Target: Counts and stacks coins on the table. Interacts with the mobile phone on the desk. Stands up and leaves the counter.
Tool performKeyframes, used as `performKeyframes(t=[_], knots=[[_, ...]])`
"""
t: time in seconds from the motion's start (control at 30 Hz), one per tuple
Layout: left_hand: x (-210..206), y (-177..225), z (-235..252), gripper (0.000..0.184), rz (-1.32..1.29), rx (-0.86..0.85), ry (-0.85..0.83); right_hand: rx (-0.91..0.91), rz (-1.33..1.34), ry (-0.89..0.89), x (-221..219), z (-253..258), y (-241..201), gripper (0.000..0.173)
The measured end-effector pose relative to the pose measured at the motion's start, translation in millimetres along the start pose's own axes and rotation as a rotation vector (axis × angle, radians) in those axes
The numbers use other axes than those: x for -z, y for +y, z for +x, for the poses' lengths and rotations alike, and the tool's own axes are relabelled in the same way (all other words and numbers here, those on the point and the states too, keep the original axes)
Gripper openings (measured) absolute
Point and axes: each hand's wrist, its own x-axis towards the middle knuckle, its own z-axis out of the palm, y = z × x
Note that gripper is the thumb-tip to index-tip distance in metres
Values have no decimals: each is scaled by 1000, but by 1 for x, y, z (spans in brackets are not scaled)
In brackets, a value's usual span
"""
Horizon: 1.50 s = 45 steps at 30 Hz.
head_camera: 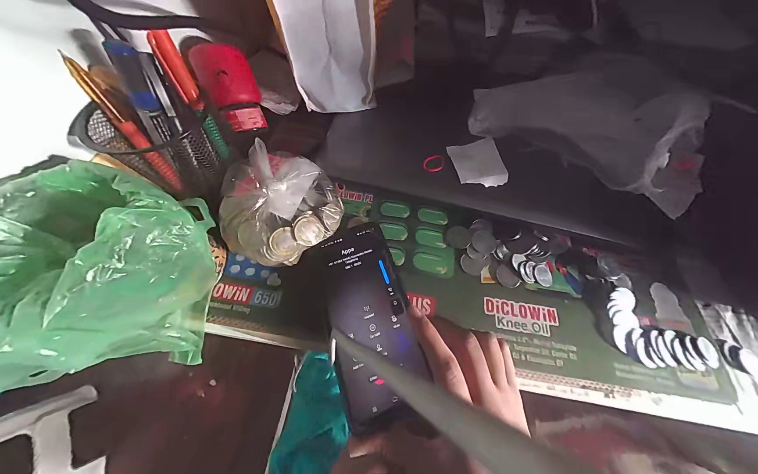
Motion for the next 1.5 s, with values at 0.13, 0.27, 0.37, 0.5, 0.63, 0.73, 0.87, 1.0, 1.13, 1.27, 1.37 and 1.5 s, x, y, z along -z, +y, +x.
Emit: performKeyframes(t=[0.13,0.27,0.37,0.5,0.63,0.73,0.87,1.0,1.13,1.27,1.37,1.5], knots=[[-30,7,16,27,100,35,-32,-59,202,-52,26,6,24,79],[-34,7,23,28,83,202,31,-83,-85,48,29,21,71,59],[-37,6,27,29,107,232,4,-69,-156,20,26,22,78,59],[-48,7,30,31,61,189,50,-24,-45,14,32,2,69,52],[-53,3,31,27,-12,130,95,-3,8,-79,45,-23,66,43],[-51,2,32,27,-17,119,97,73,60,-33,46,-34,71,20],[-53,-1,31,25,-37,90,136,213,195,53,41,-50,74,8],[-50,-2,31,28,-32,88,88,218,258,-13,42,-58,66,5],[-48,-1,33,26,-11,117,83,225,286,-214,59,-40,71,17],[-48,0,34,29,23,136,55,111,5,-91,61,11,70,28],[-46,0,34,29,18,154,50,36,-235,-35,44,53,68,42],[-42,2,31,30,-1,158,21,-61,-347,-126,27,61,60,52]])
